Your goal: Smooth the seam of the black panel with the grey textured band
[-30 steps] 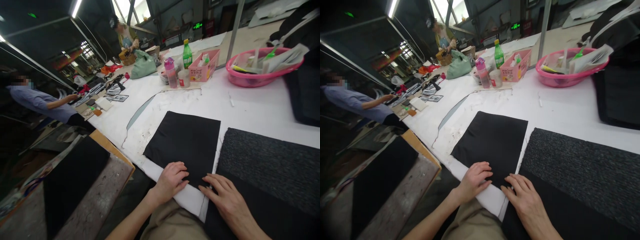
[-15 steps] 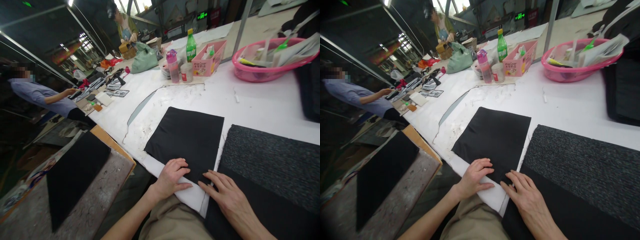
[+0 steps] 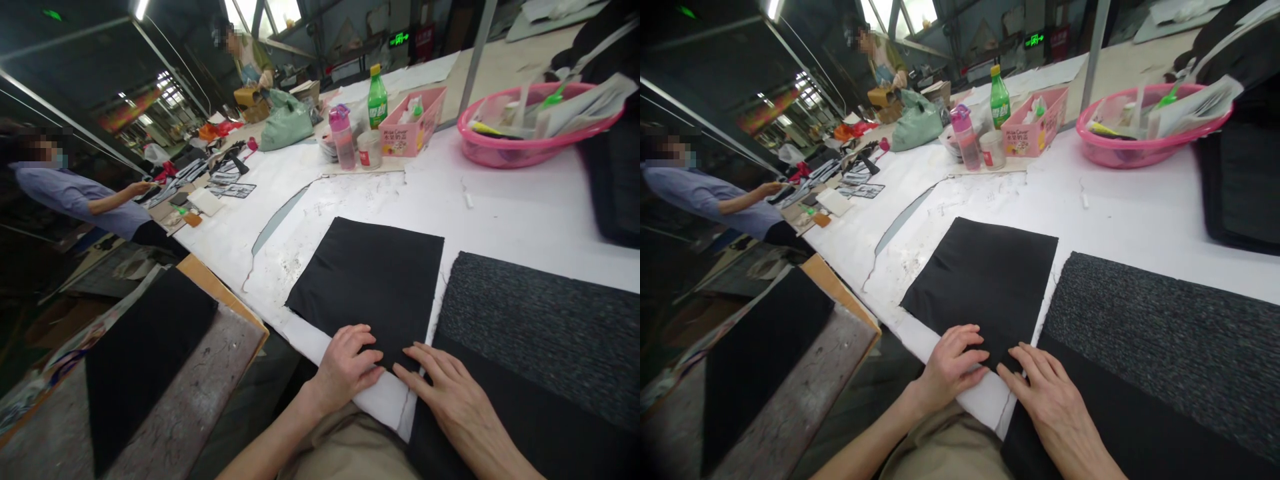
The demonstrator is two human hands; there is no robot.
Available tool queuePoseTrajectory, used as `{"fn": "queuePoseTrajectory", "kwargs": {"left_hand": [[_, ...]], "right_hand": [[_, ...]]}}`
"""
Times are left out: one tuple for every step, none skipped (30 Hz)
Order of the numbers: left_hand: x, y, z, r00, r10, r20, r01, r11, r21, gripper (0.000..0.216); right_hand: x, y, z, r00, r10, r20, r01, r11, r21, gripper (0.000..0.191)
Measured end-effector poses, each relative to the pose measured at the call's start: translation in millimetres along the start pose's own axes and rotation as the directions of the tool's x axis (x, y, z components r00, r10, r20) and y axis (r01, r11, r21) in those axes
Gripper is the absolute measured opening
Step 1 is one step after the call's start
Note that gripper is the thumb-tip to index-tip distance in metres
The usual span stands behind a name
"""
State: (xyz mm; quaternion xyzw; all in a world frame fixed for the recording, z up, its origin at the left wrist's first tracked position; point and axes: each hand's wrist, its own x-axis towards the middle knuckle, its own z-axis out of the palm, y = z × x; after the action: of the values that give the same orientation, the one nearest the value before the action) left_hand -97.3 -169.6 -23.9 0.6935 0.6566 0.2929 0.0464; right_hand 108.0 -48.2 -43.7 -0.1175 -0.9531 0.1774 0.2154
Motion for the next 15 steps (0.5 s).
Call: {"fn": "queuePoseTrajectory", "kwargs": {"left_hand": [[0.0, 0.7, 0.4, 1.0, 0.007, -0.005, -0.007, 1.0, -0.003, 0.02], [-0.1, 1.3, 0.9, 1.0, 0.005, -0.004, -0.005, 1.0, -0.006, 0.022], [-0.4, 1.9, 1.6, 1.0, -0.003, 0.0, 0.003, 1.0, -0.008, 0.022], [-0.7, 2.4, 2.3, 1.0, -0.012, 0.007, 0.012, 1.0, -0.008, 0.021], [-1.1, 3.0, 3.2, 1.0, -0.022, 0.012, 0.022, 1.0, -0.008, 0.019], [-1.5, 3.5, 4.2, 0.999, -0.028, 0.018, 0.028, 1.0, -0.005, 0.017], [-1.8, 4.0, 5.3, 0.999, -0.031, 0.017, 0.031, 1.0, -0.002, 0.015], [-2.1, 4.6, 6.4, 1.0, -0.03, 0.01, 0.03, 1.0, 0.003, 0.013], [-2.3, 5.1, 7.6, 1.0, -0.028, 0.0, 0.028, 1.0, 0.006, 0.012], [-2.3, 5.7, 8.7, 1.0, -0.029, -0.011, 0.029, 1.0, 0.007, 0.011], [-2.3, 6.2, 9.6, 0.999, -0.031, -0.023, 0.031, 0.999, 0.006, 0.011], [-2.2, 6.7, 10.4, 0.999, -0.033, -0.035, 0.033, 0.999, 0.002, 0.01], [-2.0, 7.2, 10.9, 0.998, -0.035, -0.043, 0.035, 0.999, -0.002, 0.01], [-1.8, 7.7, 11.2, 0.998, -0.035, -0.045, 0.035, 0.999, -0.005, 0.01], [-1.7, 8.1, 11.3, 0.998, -0.034, -0.045, 0.034, 0.999, -0.007, 0.01]], "right_hand": [[-0.3, 0.0, 0.5, 1.0, 0.005, -0.002, -0.005, 1.0, 0.006, 0.047], [-0.5, -0.1, 0.8, 1.0, 0.009, 0.001, -0.009, 1.0, 0.011, 0.047], [-0.8, -0.1, 1.1, 1.0, 0.013, 0.003, -0.013, 1.0, 0.013, 0.047], [-1.0, -0.2, 1.2, 1.0, 0.016, 0.005, -0.017, 1.0, 0.015, 0.047], [-1.2, -0.2, 1.3, 1.0, 0.018, 0.008, -0.019, 1.0, 0.016, 0.047], [-1.4, -0.2, 1.3, 1.0, 0.019, 0.011, -0.019, 1.0, 0.017, 0.046], [-1.7, -0.2, 1.4, 1.0, 0.019, 0.011, -0.02, 1.0, 0.018, 0.046], [-2.0, -0.1, 1.5, 1.0, 0.019, 0.011, -0.019, 1.0, 0.019, 0.046], [-2.3, 0.0, 1.6, 1.0, 0.017, 0.011, -0.017, 1.0, 0.021, 0.046], [-2.5, 0.0, 1.6, 1.0, 0.016, 0.013, -0.016, 1.0, 0.022, 0.045], [-2.7, 0.1, 1.6, 1.0, 0.017, 0.014, -0.018, 1.0, 0.023, 0.045], [-2.7, 0.1, 1.5, 1.0, 0.02, 0.016, -0.021, 0.999, 0.024, 0.046], [-2.6, 0.1, 1.2, 1.0, 0.023, 0.019, -0.023, 0.999, 0.025, 0.046], [-2.4, 0.0, 0.8, 1.0, 0.024, 0.019, -0.024, 0.999, 0.027, 0.046], [-2.1, -0.2, 0.3, 1.0, 0.024, 0.017, -0.024, 0.999, 0.028, 0.046]]}}
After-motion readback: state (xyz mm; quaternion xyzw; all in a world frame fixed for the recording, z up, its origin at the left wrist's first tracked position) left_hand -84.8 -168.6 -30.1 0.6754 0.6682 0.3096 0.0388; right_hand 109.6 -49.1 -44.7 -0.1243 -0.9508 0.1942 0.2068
